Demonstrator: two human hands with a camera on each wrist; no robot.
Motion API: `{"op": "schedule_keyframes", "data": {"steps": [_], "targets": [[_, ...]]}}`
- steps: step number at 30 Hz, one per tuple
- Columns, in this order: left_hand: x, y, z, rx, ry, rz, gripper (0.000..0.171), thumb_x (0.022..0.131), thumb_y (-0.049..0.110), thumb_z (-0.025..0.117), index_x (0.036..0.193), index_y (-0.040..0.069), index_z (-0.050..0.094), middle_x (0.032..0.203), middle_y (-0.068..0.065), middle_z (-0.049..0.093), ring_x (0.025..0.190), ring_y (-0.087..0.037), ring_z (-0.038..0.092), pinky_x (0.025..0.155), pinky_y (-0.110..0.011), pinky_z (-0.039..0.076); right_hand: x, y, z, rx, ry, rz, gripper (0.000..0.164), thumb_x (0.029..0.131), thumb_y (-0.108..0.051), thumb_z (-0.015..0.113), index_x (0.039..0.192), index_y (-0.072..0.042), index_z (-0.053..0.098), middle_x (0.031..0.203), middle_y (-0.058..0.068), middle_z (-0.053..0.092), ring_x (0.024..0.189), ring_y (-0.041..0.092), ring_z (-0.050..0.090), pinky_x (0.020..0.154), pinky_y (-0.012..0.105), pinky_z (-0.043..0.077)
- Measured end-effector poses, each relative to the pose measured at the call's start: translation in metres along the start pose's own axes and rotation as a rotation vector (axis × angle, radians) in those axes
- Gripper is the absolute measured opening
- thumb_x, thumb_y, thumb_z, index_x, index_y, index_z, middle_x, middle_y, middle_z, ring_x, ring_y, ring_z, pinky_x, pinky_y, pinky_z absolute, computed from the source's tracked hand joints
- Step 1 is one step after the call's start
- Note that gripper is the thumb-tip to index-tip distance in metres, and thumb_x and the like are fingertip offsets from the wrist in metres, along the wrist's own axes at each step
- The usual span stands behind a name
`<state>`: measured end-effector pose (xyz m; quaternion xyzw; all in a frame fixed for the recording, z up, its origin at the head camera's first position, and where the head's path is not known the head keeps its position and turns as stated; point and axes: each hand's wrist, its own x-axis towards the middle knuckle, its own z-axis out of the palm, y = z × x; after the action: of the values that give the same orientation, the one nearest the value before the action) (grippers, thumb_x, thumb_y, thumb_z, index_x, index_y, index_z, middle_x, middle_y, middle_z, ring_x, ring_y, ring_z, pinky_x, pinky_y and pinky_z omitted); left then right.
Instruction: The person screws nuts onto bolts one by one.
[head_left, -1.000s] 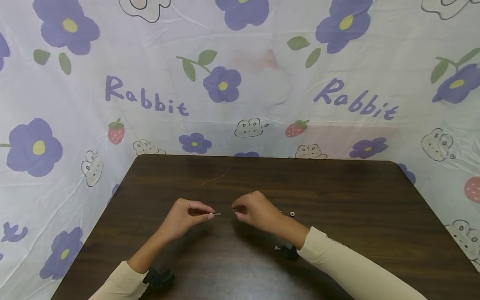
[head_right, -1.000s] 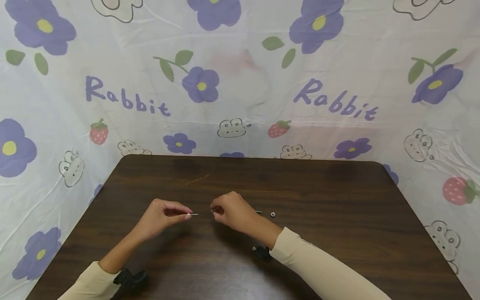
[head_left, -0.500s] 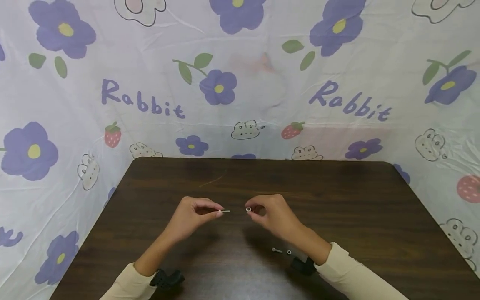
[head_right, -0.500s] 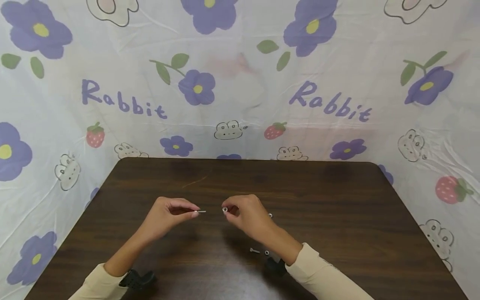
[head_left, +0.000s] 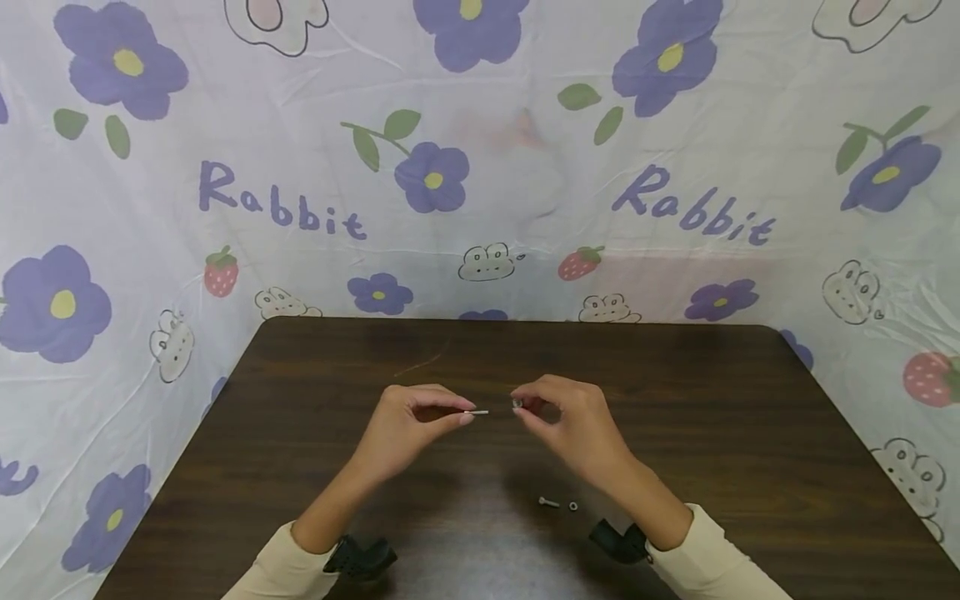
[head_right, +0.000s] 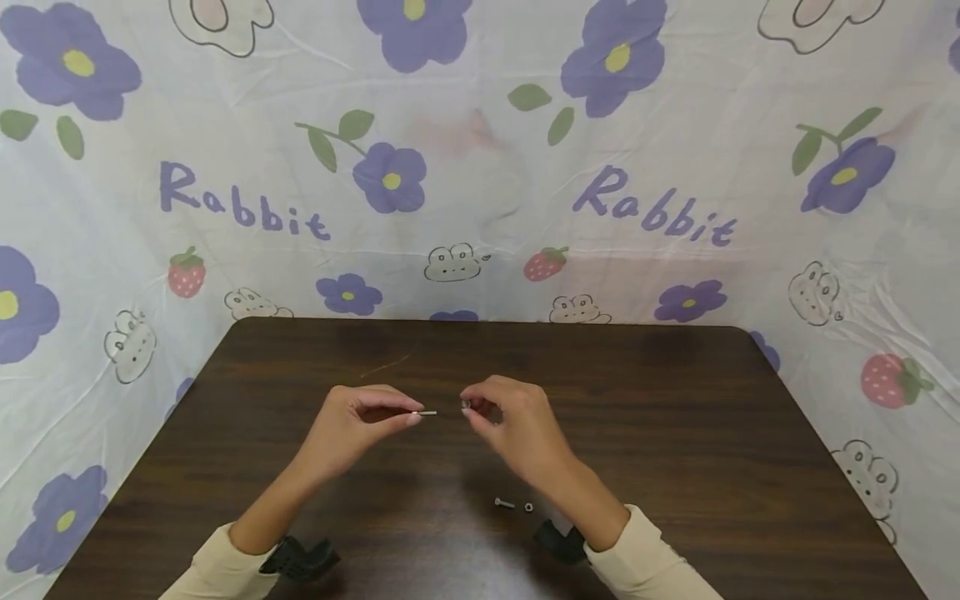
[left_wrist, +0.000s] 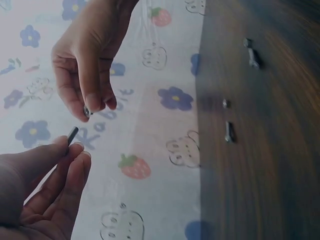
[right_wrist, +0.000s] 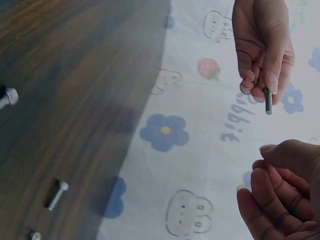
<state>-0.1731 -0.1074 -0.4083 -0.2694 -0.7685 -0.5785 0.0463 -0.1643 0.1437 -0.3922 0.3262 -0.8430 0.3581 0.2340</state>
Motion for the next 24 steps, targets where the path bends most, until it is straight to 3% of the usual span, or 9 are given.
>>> {"op": "schedule_keyframes", "data": {"steps": [6,13,17,24], "targets": [[0.005,0.015,0.014,-0.041,0.007,0.056,0.011,0.089,0.014,0.079,0.1,0.01,0.081,0.097,-0.001,0.076,0.085,-0.018,0.073,0.072,-0.034,0.062,-0.003,-0.007,-0.008,-0.036,0.016,-0.027,0.02,0.079,0.0,0.086,0.096,-0.006,0.077,0.09,0.0,0.074,0.073,0.01,0.067,0.061,0.031,0.058],[0.007,0.024,0.022,-0.048,0.014,0.072,0.011,0.091,0.014,0.078,0.101,0.013,0.081,0.097,0.004,0.076,0.086,-0.016,0.072,0.072,-0.031,0.061,-0.005,-0.015,-0.012,-0.08,0.021,-0.048,0.022,0.079,-0.005,0.088,0.098,-0.007,0.077,0.091,0.001,0.076,0.075,0.013,0.07,0.062,0.026,0.057],[0.008,0.024,0.024,-0.043,0.013,0.079,0.012,0.091,0.013,0.078,0.101,0.008,0.081,0.096,0.006,0.076,0.087,-0.015,0.072,0.072,-0.032,0.061,-0.006,-0.016,-0.011,-0.038,0.039,-0.05,0.021,0.079,-0.003,0.087,0.098,-0.005,0.077,0.089,0.002,0.076,0.075,0.014,0.072,0.061,0.025,0.058],[0.008,0.025,0.025,-0.066,0.013,0.079,0.011,0.09,0.014,0.079,0.1,0.013,0.081,0.096,0.005,0.076,0.086,-0.016,0.072,0.072,-0.032,0.061,-0.007,-0.016,-0.01,0.01,0.071,-0.067,0.021,0.079,0.0,0.086,0.098,-0.005,0.077,0.09,0.003,0.077,0.078,0.016,0.075,0.064,0.022,0.058]]}}
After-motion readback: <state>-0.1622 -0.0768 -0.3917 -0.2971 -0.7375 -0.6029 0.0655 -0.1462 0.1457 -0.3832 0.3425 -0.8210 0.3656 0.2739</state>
